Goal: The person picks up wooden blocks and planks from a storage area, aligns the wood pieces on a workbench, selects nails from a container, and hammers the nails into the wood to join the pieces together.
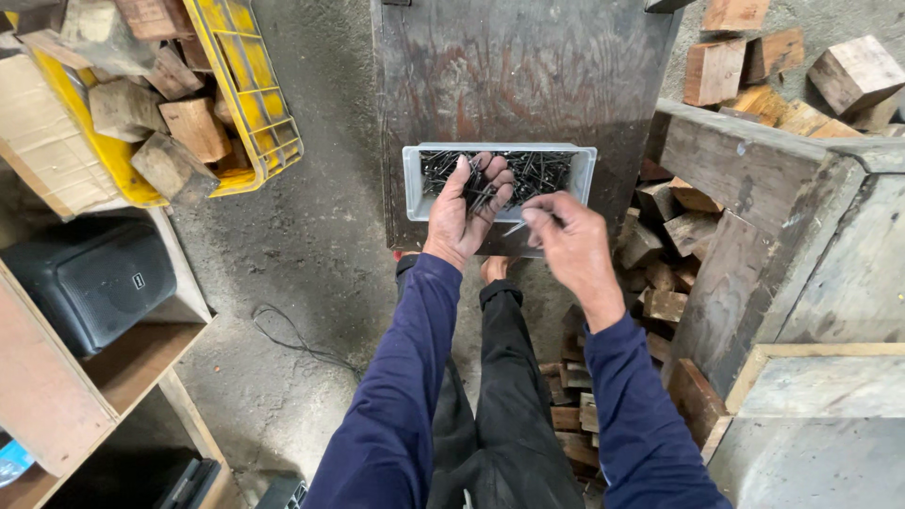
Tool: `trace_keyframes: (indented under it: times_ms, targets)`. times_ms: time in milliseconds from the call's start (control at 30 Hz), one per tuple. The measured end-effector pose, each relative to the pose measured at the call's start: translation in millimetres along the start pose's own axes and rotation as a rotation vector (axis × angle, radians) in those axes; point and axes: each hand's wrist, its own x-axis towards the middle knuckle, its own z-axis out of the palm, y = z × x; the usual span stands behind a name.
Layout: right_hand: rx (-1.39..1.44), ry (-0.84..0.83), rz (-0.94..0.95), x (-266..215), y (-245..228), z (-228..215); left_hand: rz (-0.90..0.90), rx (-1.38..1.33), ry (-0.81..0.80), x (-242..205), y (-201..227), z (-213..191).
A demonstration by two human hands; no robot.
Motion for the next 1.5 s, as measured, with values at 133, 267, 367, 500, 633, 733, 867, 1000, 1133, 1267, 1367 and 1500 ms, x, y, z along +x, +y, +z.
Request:
trace_keyframes:
  times_ms: [133, 267, 367, 500, 633, 733, 867, 1000, 1133, 1267, 1367, 1500]
  targets:
    - [-0.214, -0.042, -0.313, 3.3, -8.3, 28.3, -0.030, 0.008, -0.135, -0.9, -8.2, 4.6]
    - [0.066, 0.025, -0.179, 8.2, 3.8, 32.0, -0.059, 0.092, -0.015, -6.7, -5.5, 10.0]
    - [0.107, 0.163, -0.041, 14.3, 22.9, 19.2, -0.028, 0.212, -0.082, -8.0, 0.6, 4.4]
    - [-0.010, 0.076, -0.079, 18.4, 41.3, 18.4, 0.009, 0.339, -0.126, -9.6, -5.0, 5.4]
    - [0.055, 0.022, -0.005, 33.6, 49.7, 32.7, 0.002, 0.470, -0.143, -17.3, -11.0, 17.5]
    - [0.115, 0.074, 0.033, 36.7, 53.0, 36.2, 0.024, 0.569, -0.120, -25.0, -10.1, 28.4]
    - [0.093, 0.178, -0.084, 31.7, 60.0, 39.5, -0.097, 0.576, -0.167, -24.7, -2.5, 30.7]
    - [0.334, 0.235, -0.033, 23.9, 61.4, 48.7, -0.087, 0.558, -0.143, -12.1, -4.0, 16.8]
    - [0.536, 0.229, -0.025, 25.6, 56.4, 48.9, -0.040, 0.583, -0.025, 0.1, -9.7, 0.4]
    - [0.819, 0.218, 0.009, 28.5, 52.4, 41.8, -0.014, 0.593, -0.024, 3.5, -10.1, -0.4]
    - [1.042, 0.216, 0.112, 31.6, 50.0, 29.4, -0.014, 0.582, 0.021, 2.9, -6.4, 2.2]
    - [0.898, 0.211, 0.189, 27.9, 52.1, 9.5, -0.021, 0.452, 0.026, 4.8, -5.3, 3.3]
